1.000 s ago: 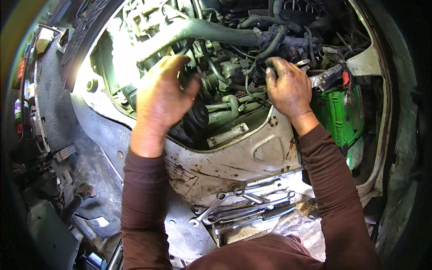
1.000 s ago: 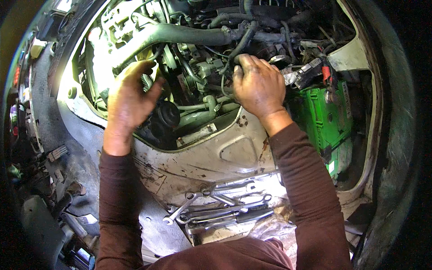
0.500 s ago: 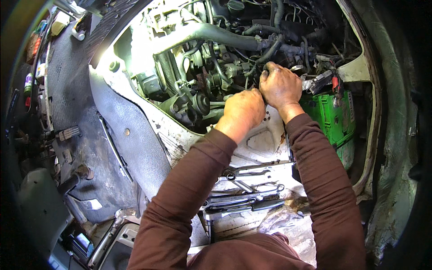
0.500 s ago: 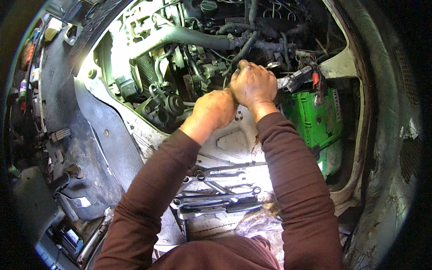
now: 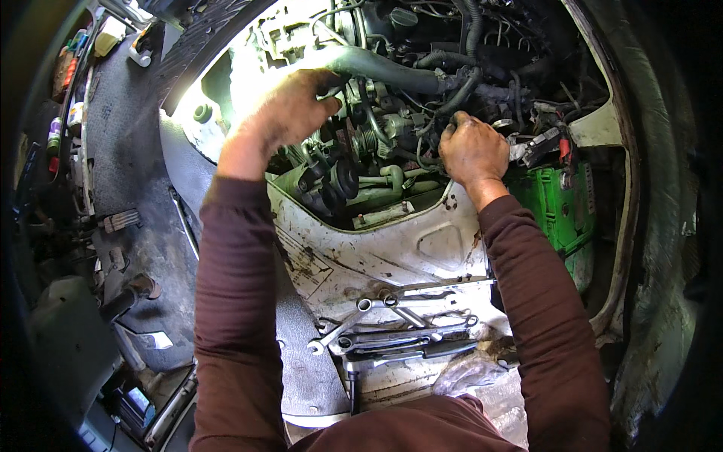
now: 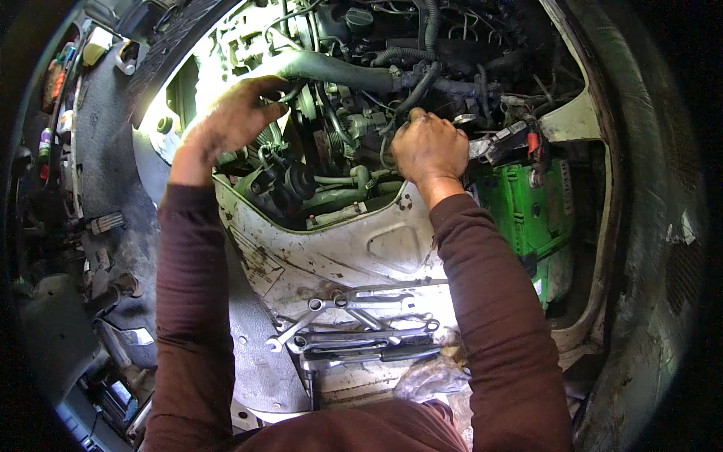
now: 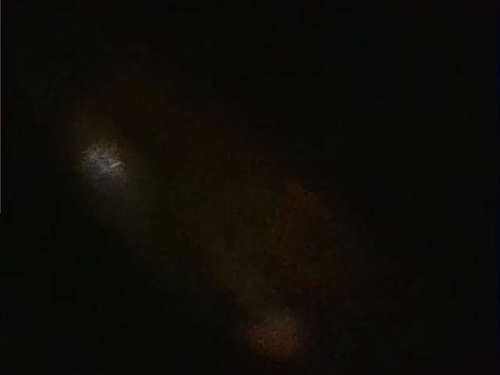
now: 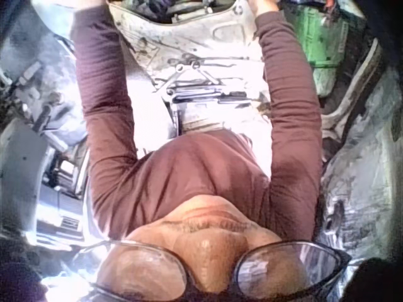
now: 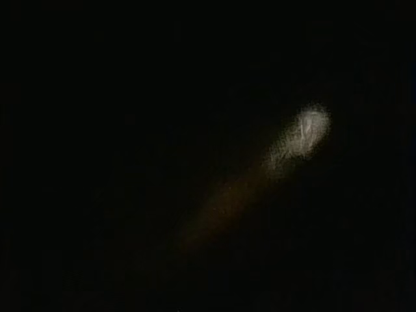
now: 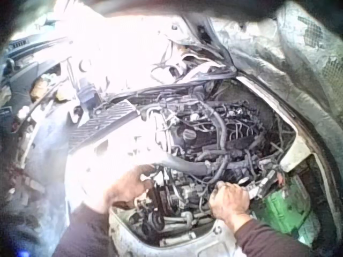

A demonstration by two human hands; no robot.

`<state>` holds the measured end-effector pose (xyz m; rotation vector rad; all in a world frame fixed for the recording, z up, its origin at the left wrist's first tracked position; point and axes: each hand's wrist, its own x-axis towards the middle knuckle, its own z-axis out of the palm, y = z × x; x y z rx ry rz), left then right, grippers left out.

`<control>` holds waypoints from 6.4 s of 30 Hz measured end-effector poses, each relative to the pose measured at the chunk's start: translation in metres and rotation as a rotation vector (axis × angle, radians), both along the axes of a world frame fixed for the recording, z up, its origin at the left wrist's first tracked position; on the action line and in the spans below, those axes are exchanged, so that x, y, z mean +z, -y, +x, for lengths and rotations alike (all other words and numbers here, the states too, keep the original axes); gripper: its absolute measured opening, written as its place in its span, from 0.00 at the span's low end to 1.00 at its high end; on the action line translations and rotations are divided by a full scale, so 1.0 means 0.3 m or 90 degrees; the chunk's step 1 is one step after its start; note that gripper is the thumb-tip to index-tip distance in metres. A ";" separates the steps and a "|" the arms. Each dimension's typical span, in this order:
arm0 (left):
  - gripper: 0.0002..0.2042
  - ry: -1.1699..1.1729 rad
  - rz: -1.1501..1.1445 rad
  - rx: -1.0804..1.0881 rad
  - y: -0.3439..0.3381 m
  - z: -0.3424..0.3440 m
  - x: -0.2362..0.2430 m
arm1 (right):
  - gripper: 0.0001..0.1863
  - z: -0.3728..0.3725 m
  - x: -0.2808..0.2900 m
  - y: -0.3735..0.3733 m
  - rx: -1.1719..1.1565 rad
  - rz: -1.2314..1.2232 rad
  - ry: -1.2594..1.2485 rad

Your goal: The person installs a cylindrical engine component into the engine bay, aligns it, and secures it by hand. They then use a wrench to tighten fasteners on the component and surrounding parts.

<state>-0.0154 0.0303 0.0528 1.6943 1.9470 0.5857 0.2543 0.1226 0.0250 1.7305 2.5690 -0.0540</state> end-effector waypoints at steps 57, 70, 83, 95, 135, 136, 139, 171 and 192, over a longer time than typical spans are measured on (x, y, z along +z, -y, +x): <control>0.13 -0.047 0.352 0.129 -0.068 -0.036 -0.154 | 0.21 -0.542 -0.608 -0.015 0.627 -0.216 0.542; 0.13 0.024 0.331 0.121 -0.092 -0.023 -0.145 | 0.18 -0.454 -0.764 0.000 0.585 -0.167 0.361; 0.13 -0.021 0.353 0.149 -0.068 -0.028 -0.158 | 0.18 -0.462 -0.699 0.007 0.644 -0.211 0.451; 0.13 -0.013 0.356 0.149 -0.082 -0.025 -0.160 | 0.19 -0.464 -0.735 0.022 0.633 -0.196 0.423; 0.16 0.043 0.420 0.179 -0.088 -0.009 -0.153 | 0.23 -0.400 -0.751 0.019 0.613 -0.165 0.416; 0.16 0.090 0.382 0.205 -0.076 0.011 -0.135 | 0.21 -0.398 -0.720 0.035 0.591 -0.206 0.407; 0.16 0.033 0.381 0.212 -0.074 -0.017 -0.154 | 0.20 -0.467 -0.641 0.024 0.667 -0.256 0.485; 0.17 0.096 0.314 0.254 -0.060 0.004 -0.125 | 0.25 -0.448 -0.752 0.013 0.508 -0.366 0.435; 0.08 0.064 0.183 0.154 -0.064 0.000 -0.122 | 0.30 -0.482 -0.619 0.057 0.543 -0.430 0.280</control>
